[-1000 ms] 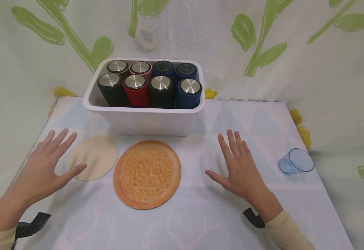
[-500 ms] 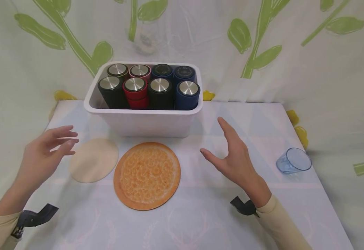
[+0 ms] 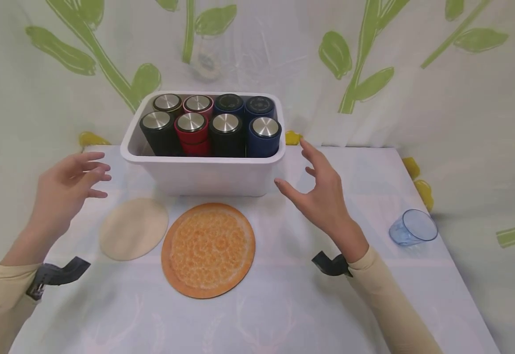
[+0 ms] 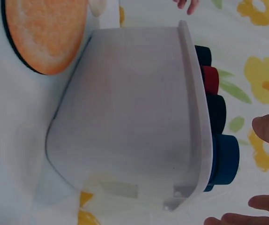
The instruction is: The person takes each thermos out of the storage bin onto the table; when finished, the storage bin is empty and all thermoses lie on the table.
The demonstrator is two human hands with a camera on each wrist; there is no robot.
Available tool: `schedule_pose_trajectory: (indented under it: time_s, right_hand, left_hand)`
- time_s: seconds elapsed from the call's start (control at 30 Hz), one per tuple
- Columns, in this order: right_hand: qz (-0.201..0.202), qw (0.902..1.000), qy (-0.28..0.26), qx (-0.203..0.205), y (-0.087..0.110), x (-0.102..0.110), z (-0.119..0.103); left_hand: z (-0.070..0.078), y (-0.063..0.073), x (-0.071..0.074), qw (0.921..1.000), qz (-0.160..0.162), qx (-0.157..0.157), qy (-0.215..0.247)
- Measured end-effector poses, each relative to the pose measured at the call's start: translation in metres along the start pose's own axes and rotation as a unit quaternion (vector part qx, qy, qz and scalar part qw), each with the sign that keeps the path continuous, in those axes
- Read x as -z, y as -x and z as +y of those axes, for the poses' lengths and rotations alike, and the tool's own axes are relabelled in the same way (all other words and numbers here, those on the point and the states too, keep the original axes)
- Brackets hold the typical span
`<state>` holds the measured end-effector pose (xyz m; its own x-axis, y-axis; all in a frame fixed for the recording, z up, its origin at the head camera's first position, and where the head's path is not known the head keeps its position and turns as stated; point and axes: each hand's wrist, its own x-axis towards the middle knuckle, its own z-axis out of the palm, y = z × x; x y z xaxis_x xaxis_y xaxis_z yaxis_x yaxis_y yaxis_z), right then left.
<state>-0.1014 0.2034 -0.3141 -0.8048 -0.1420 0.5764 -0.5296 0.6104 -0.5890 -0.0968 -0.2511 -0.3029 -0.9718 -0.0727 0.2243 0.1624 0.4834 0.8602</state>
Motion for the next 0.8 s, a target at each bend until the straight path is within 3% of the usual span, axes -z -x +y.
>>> schedule_pose_trajectory:
  time_s: [0.53,0.8]
  right_hand:
    - [0.0,1.0,-0.005,-0.007,-0.043,-0.01,-0.011]
    - [-0.017,0.9997,-0.012,-0.01,-0.06,-0.018,-0.012]
  left_hand:
    - [0.019,-0.044,-0.002,0.9997,-0.005,0.017,-0.018]
    - [0.02,-0.063,-0.002,0.9985,-0.018,0.045,-0.026]
